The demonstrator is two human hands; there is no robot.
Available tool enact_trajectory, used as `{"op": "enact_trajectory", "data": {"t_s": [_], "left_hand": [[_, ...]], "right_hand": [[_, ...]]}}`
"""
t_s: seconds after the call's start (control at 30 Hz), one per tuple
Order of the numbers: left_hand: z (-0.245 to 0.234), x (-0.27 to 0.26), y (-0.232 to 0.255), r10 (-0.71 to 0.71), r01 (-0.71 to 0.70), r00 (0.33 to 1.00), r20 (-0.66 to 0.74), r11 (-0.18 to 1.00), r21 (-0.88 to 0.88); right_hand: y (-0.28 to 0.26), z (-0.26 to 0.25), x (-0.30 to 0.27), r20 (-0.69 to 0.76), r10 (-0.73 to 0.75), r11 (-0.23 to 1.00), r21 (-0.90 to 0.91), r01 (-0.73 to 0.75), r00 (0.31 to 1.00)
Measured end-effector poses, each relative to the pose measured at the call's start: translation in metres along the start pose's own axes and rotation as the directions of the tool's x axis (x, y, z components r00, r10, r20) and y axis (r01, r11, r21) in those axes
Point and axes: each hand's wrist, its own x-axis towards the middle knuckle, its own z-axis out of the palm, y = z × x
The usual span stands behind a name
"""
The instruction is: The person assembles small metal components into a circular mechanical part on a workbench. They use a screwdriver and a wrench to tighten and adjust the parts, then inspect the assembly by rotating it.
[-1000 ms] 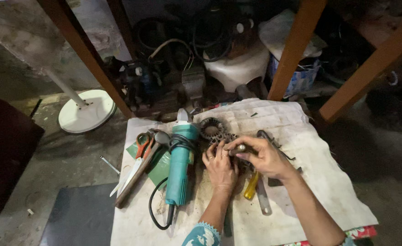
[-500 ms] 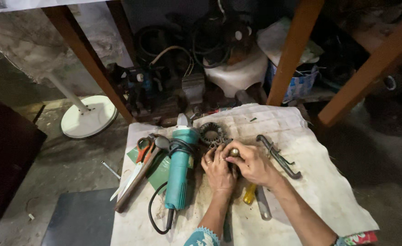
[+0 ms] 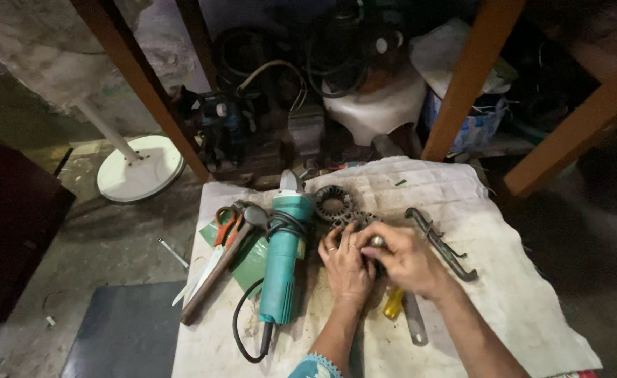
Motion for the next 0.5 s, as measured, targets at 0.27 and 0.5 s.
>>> {"op": "enact_trajectory", "data": {"t_s": [0.27,0.5], "left_hand": [[0.006,-0.003,-0.004,-0.006,0.003,0.999,-0.037,0.997,-0.073],[0.002,-0.001,-0.004,0.015,-0.02,0.997,-0.07,0.998,-0.067]], "right_hand": [[-0.005,0.023,-0.004,-0.148,0.01,0.898,0.437,0.057,0.989],[0.047,0.078,-0.004,-0.364,0.111,0.678,0.708,0.198,0.925]]}}
